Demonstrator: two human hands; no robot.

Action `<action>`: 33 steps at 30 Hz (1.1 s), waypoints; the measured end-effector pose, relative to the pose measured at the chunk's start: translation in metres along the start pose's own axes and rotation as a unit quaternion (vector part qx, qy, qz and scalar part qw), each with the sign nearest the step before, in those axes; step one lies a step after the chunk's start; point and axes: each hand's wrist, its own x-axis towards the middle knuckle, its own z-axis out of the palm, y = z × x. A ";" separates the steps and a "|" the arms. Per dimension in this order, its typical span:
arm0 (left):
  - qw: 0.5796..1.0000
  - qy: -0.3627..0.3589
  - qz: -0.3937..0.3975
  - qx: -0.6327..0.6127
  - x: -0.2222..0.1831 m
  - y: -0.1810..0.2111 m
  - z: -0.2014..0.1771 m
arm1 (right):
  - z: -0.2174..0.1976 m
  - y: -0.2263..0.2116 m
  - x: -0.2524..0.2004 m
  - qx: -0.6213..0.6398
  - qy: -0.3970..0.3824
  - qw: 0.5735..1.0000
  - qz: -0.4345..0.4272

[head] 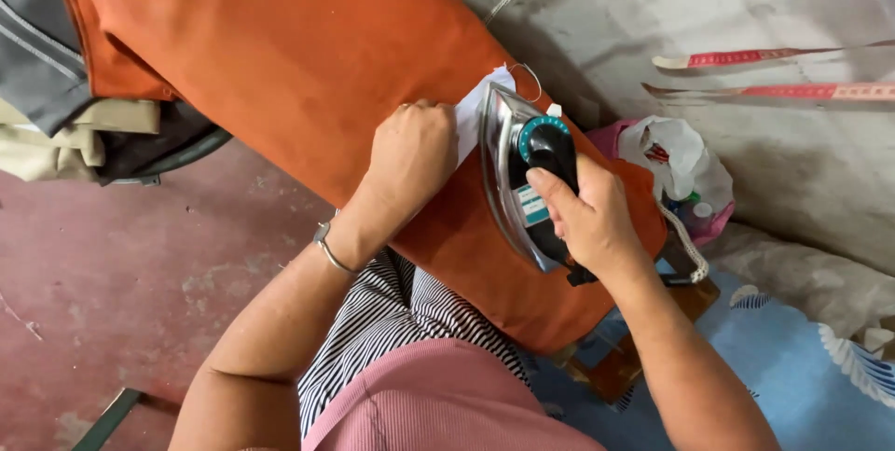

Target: Ironing a small strip of fabric after spraying it with water to prepare it for sewing.

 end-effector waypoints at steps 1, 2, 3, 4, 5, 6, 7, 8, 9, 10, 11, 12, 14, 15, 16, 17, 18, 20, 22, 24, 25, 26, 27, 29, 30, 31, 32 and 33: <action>1.000 -0.001 0.005 0.002 0.003 -0.001 0.000 | -0.001 0.000 0.001 0.001 0.002 1.000 -0.001; 1.000 -0.001 0.005 0.002 0.004 -0.001 -0.002 | -0.002 -0.002 -0.005 0.001 0.003 1.000 0.000; 1.000 -0.001 0.007 -0.006 0.004 -0.002 -0.004 | -0.002 -0.002 -0.009 -0.002 -0.010 1.000 -0.002; 1.000 0.000 0.009 -0.014 0.003 -0.003 -0.007 | -0.002 -0.004 -0.014 -0.005 -0.022 1.000 -0.003; 1.000 0.002 0.004 -0.012 0.002 -0.004 -0.003 | -0.001 -0.004 -0.014 -0.006 -0.027 1.000 -0.007; 1.000 0.009 0.012 0.003 0.001 -0.006 0.000 | 0.000 -0.005 -0.014 -0.011 -0.025 1.000 -0.006; 0.999 0.016 0.022 0.017 0.000 -0.006 0.003 | 0.001 -0.005 -0.016 -0.016 -0.021 1.000 -0.004; 1.000 0.016 0.019 0.018 0.001 -0.007 0.004 | 0.002 -0.007 -0.012 -0.017 -0.024 1.000 -0.005; 1.000 0.000 0.013 0.010 0.003 -0.006 0.007 | 0.003 -0.007 -0.010 -0.017 -0.024 0.999 -0.015; 1.000 -0.016 0.007 0.002 0.005 -0.005 0.009 | 0.002 -0.007 -0.007 -0.017 -0.024 0.999 -0.025; 1.000 -0.017 0.007 0.002 0.005 -0.006 0.011 | 0.003 -0.009 -0.009 -0.017 -0.025 0.999 -0.024; 0.999 -0.030 -0.008 -0.030 0.005 -0.006 0.012 | 0.002 -0.011 -0.011 -0.014 -0.024 0.999 -0.025; 0.997 -0.042 -0.019 -0.059 0.006 -0.009 0.011 | 0.002 -0.006 -0.015 -0.009 -0.020 0.999 -0.028; 0.997 -0.045 -0.023 -0.059 0.006 -0.009 0.010 | 0.002 0.002 -0.019 -0.010 -0.027 1.000 -0.012; 0.997 -0.047 -0.027 -0.059 0.005 -0.010 0.009 | 0.002 0.010 -0.022 -0.012 -0.033 0.999 0.005; 0.997 -0.047 -0.028 -0.058 0.006 -0.010 0.010 | 0.001 0.007 -0.021 -0.012 -0.035 0.999 0.004; 0.997 -0.050 -0.026 -0.055 0.005 -0.010 0.011 | 0.001 0.004 -0.020 -0.018 -0.040 0.999 0.010; 0.997 -0.053 -0.025 -0.054 0.007 -0.009 0.011 | 0.000 0.000 -0.016 -0.026 -0.047 0.998 0.017; 0.998 -0.051 -0.008 -0.044 0.012 -0.006 0.010 | 0.000 0.000 -0.011 -0.023 -0.044 0.999 0.001; 0.996 -0.062 -0.016 -0.060 0.011 -0.007 0.008 | 0.001 -0.001 -0.017 -0.024 -0.041 0.999 0.015; 0.994 -0.070 -0.027 -0.075 0.013 -0.007 0.007 | 0.001 -0.002 -0.020 -0.024 -0.039 0.999 0.025; 0.995 -0.070 -0.023 -0.074 0.012 -0.007 0.010 | 0.000 0.001 -0.023 -0.022 -0.035 0.999 0.025; 0.995 -0.068 -0.023 -0.066 0.010 -0.009 0.012 | 0.000 0.002 -0.024 -0.025 -0.046 0.998 0.030; 0.996 -0.067 -0.022 -0.058 0.009 -0.010 0.009 | 0.003 0.002 -0.021 -0.027 -0.057 0.997 0.036; 0.998 -0.054 -0.003 -0.041 0.010 -0.008 0.005 | 0.004 0.000 -0.017 -0.025 -0.058 0.998 0.030; 0.999 -0.039 0.018 -0.025 0.013 -0.005 0.000 | 0.004 -0.001 -0.013 -0.024 -0.057 0.998 0.022; 0.999 -0.038 0.020 -0.026 0.013 -0.004 0.004 | 0.004 -0.004 -0.012 -0.024 -0.054 0.998 0.023; 0.999 -0.021 0.023 -0.018 0.013 -0.005 0.006 | 0.003 -0.007 -0.011 -0.020 -0.050 0.998 0.023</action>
